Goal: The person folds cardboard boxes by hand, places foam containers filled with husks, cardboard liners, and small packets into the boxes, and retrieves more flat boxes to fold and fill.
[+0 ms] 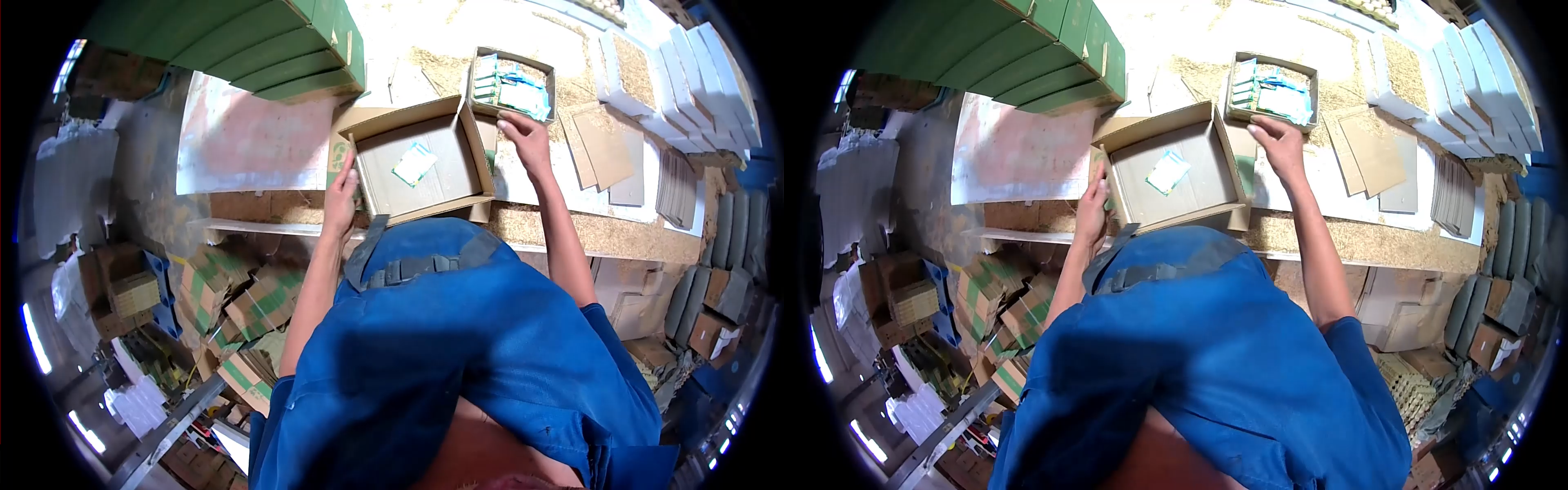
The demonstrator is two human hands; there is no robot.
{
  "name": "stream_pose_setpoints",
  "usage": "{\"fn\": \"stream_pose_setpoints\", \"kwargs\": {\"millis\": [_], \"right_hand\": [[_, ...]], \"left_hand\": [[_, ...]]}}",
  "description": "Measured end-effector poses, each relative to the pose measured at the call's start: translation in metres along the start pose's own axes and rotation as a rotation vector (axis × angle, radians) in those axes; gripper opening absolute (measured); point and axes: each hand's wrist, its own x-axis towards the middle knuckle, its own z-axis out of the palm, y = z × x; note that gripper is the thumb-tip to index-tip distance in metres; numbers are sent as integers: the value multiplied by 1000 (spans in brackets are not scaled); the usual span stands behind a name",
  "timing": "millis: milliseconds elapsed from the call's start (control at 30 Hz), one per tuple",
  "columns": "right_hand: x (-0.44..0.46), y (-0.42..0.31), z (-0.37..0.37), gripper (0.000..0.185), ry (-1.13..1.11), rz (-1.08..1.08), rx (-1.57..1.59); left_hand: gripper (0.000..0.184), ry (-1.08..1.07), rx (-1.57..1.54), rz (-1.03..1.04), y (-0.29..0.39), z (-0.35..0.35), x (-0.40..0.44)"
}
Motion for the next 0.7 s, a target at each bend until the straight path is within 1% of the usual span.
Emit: {"fn": "stream_pose_setpoints", "kwargs": {"millis": [67, 100, 133, 167, 200, 267, 300, 333, 367, 433, 467, 500, 533, 567, 600, 633, 667, 700], "right_hand": [[-11, 13, 8, 56, -224, 130, 62], [-20, 25, 21, 59, -271, 255, 199], [-27, 40, 37, 63, -315, 379, 337], [-25, 67, 51, 67, -314, 276, 223], [-30, 63, 57, 80, -282, 271, 114], [-43, 38, 71, 94, -329, 218, -199], [-37, 51, 76, 106, -337, 200, -135], [-36, 68, 80, 106, -335, 200, -132], [-30, 84, 83, 108, -312, 175, -214], [-21, 67, 82, 114, -311, 128, -248], [-23, 72, 85, 117, -275, 137, -278], [-30, 47, 82, 114, -316, 205, -199], [-37, 27, 80, 107, -350, 187, -46], [-39, 15, 79, 101, -365, 213, 38], [-33, 27, 77, 99, -372, 248, 137], [-37, 14, 78, 95, -350, 351, 308], [-43, -2, 83, 91, -303, 334, 251], [-41, -1, 86, 89, -305, 308, 270]], "left_hand": [[48, -133, 450, 294, -24, -6, 25], [52, -150, 515, 325, -31, -3, 32], [57, -115, 512, 408, -40, 3, 39], [59, -88, 533, 436, -43, 7, 44], [61, -62, 551, 464, -47, 10, 48], [61, -62, 586, 427, -62, 11, 61], [62, -66, 621, 381, -69, 8, 62], [62, -67, 625, 381, -71, 6, 61], [62, -102, 564, 383, -69, 5, 62], [63, -132, 424, 424, -68, 3, 67], [63, -92, 524, 358, -66, 1, 64], [63, -94, 488, 322, -61, -1, 59], [64, -72, 548, 398, -73, -6, 64], [64, -111, 533, 467, -84, -13, 71], [66, -160, 432, 484, -86, -17, 73], [67, -156, 388, 481, -79, -18, 68], [68, -168, 363, 470, -79, -22, 70], [67, -169, 349, 462, -77, -23, 69]]}}
